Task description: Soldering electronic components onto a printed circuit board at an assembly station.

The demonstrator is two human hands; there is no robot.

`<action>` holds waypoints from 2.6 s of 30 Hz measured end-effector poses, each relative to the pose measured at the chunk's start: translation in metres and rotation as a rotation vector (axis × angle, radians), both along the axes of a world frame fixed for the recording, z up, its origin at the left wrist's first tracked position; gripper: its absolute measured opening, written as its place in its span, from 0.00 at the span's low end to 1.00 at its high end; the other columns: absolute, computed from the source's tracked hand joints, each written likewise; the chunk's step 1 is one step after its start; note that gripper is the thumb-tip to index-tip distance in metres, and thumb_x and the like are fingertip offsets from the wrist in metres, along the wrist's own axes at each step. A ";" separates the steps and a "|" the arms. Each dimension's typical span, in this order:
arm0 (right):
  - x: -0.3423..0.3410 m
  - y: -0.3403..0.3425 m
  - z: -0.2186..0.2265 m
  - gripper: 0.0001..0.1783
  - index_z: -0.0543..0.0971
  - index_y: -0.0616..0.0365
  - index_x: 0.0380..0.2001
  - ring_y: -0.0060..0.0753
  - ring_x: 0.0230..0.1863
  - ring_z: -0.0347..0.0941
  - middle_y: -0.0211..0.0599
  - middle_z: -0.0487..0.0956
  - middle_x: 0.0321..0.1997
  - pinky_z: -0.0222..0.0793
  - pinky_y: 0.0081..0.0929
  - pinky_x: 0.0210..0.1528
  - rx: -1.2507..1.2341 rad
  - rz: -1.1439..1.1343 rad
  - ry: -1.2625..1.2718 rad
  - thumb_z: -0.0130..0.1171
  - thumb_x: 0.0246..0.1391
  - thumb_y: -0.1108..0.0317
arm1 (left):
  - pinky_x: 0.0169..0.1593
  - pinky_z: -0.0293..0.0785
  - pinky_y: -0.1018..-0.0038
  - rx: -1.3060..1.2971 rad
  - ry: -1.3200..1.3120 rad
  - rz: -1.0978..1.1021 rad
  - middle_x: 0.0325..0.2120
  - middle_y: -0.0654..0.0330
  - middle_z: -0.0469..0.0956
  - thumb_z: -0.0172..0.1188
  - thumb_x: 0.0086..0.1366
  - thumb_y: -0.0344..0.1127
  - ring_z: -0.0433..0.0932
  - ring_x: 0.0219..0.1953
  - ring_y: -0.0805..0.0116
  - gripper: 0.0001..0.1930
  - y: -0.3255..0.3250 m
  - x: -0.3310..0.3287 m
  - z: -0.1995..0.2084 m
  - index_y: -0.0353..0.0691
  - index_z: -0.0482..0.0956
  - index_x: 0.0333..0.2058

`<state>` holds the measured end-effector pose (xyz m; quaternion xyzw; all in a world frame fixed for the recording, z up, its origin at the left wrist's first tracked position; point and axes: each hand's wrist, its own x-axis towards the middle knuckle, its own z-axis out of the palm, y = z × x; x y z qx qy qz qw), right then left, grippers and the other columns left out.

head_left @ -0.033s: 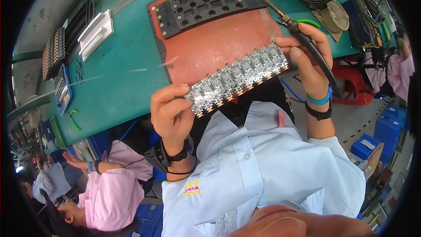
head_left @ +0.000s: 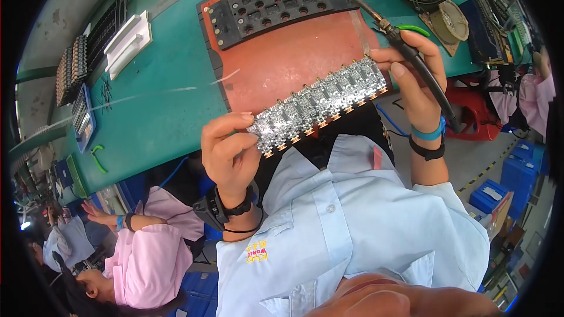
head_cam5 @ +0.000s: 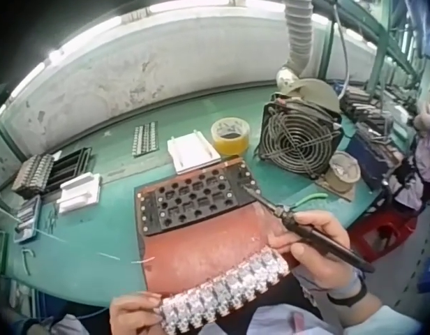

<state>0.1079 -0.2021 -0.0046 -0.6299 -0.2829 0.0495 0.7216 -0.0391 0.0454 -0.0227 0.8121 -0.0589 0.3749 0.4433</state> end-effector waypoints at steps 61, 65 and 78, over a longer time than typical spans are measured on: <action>0.004 0.003 -0.002 0.25 0.63 0.65 0.55 0.27 0.41 0.73 0.44 0.76 0.39 0.70 0.23 0.44 -0.045 0.038 0.014 0.51 0.52 0.80 | 0.37 0.73 0.74 -0.270 0.135 -0.052 0.32 0.53 0.73 0.60 0.50 0.15 0.76 0.35 0.64 0.13 -0.009 0.007 0.001 0.36 0.68 0.32; 0.001 0.006 -0.001 0.25 0.63 0.64 0.55 0.23 0.37 0.71 0.39 0.75 0.36 0.68 0.20 0.40 -0.025 0.017 0.049 0.52 0.52 0.80 | 0.38 0.72 0.77 -0.409 0.169 -0.055 0.33 0.54 0.73 0.59 0.55 0.17 0.75 0.35 0.68 0.12 -0.011 0.010 0.003 0.36 0.67 0.34; -0.006 0.015 -0.003 0.26 0.62 0.64 0.56 0.23 0.35 0.71 0.39 0.74 0.35 0.68 0.21 0.39 -0.031 0.003 0.074 0.53 0.52 0.78 | 0.41 0.70 0.79 -0.415 0.145 -0.086 0.34 0.55 0.73 0.59 0.55 0.17 0.74 0.36 0.70 0.13 0.000 0.011 0.002 0.36 0.67 0.36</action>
